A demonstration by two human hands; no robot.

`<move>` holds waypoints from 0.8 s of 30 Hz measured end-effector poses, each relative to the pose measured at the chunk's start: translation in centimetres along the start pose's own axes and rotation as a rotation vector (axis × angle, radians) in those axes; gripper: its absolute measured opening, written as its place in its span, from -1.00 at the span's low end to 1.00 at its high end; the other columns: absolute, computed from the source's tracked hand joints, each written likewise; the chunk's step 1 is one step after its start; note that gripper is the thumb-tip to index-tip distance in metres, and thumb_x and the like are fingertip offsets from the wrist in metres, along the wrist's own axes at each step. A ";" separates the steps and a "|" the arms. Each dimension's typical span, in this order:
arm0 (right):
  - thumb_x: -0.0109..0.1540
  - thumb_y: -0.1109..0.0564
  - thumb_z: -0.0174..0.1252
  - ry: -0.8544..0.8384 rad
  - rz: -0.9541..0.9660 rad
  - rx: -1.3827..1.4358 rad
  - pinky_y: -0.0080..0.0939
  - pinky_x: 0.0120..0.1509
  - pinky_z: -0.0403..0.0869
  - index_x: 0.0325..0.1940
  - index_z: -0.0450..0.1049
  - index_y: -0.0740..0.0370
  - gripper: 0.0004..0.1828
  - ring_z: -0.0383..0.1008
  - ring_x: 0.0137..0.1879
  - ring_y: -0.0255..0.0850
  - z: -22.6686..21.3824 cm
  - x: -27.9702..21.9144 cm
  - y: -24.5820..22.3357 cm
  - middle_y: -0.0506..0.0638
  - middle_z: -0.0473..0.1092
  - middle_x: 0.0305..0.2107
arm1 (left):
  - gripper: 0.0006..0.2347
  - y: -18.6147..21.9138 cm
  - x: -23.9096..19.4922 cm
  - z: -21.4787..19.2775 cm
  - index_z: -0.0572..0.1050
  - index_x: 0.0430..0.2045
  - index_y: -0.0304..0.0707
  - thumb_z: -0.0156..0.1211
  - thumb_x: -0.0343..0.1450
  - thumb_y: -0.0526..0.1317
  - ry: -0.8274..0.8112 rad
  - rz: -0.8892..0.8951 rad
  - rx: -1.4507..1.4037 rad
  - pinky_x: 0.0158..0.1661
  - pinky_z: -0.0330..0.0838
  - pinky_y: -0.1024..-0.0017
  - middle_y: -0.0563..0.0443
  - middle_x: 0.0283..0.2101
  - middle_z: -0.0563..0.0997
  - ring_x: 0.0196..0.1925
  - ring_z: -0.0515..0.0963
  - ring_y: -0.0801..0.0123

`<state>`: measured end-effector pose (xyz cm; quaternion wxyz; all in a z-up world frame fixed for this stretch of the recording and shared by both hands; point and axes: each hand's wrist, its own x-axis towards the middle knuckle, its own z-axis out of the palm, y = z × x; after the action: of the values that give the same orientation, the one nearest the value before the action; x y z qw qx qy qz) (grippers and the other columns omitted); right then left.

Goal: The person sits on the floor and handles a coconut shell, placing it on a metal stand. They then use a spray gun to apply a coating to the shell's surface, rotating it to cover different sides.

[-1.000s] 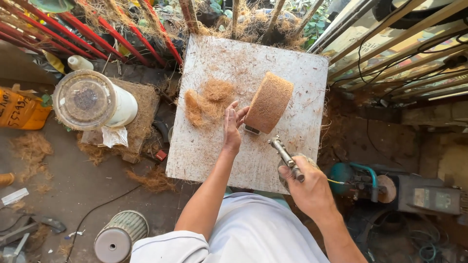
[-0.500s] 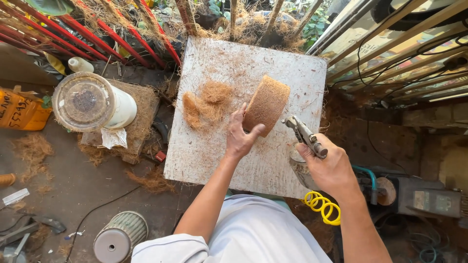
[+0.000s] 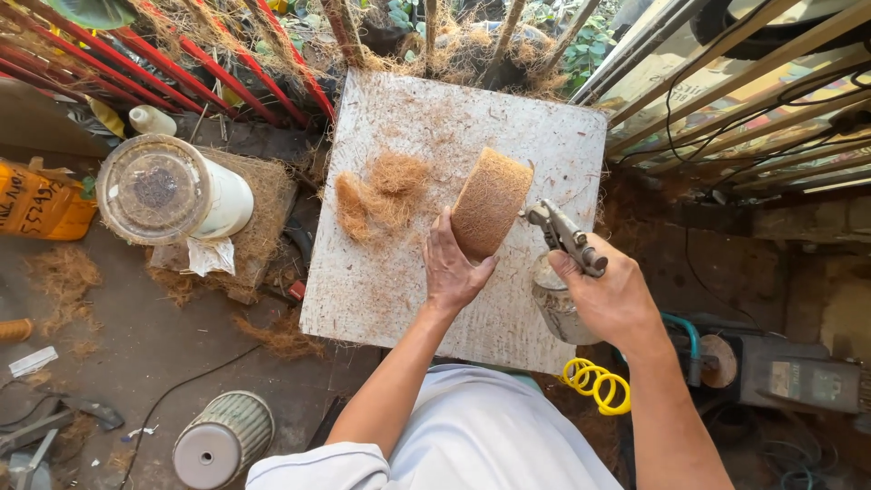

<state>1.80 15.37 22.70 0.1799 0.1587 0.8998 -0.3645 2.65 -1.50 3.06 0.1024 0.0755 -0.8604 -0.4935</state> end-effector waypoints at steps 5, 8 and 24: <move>0.29 -0.21 0.21 0.050 0.008 0.025 0.00 -0.27 0.38 -0.41 0.43 0.23 -0.55 0.35 -0.44 -0.05 -0.4 0.9 2.1 0.21 0.33 -0.67 | -0.04 -1.3 -0.7 0.7 0.06 0.34 -0.26 0.50 0.03 -0.12 0.024 0.029 0.020 0.11 0.26 -0.18 -0.35 0.18 0.33 0.17 0.43 -0.21; 0.30 -0.22 0.21 0.069 0.021 0.073 -0.03 -0.26 0.38 -0.38 0.45 0.21 -0.55 0.34 -0.42 -0.10 -0.3 1.5 4.5 0.19 0.34 -0.66 | -0.02 -0.2 -0.7 0.1 0.03 0.36 -0.24 0.52 0.03 -0.08 0.030 0.022 0.047 0.16 0.14 -0.31 -0.35 0.28 0.23 0.28 0.32 -0.22; 0.24 -0.23 0.25 0.032 0.143 0.238 -0.03 -0.32 0.40 -0.39 0.52 0.28 -0.51 0.36 -0.49 -0.10 0.2 0.4 10.8 0.20 0.33 -0.76 | -0.12 7.0 8.7 2.2 -0.07 0.37 -0.05 0.34 0.16 -0.01 -0.348 -0.143 0.537 0.16 0.21 -0.24 -0.45 0.21 0.26 0.25 0.38 -0.22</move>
<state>5.99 22.65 15.92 0.1709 0.2486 0.8392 -0.4525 -6.56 1.81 8.98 -0.1047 0.0747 -0.9569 -0.2604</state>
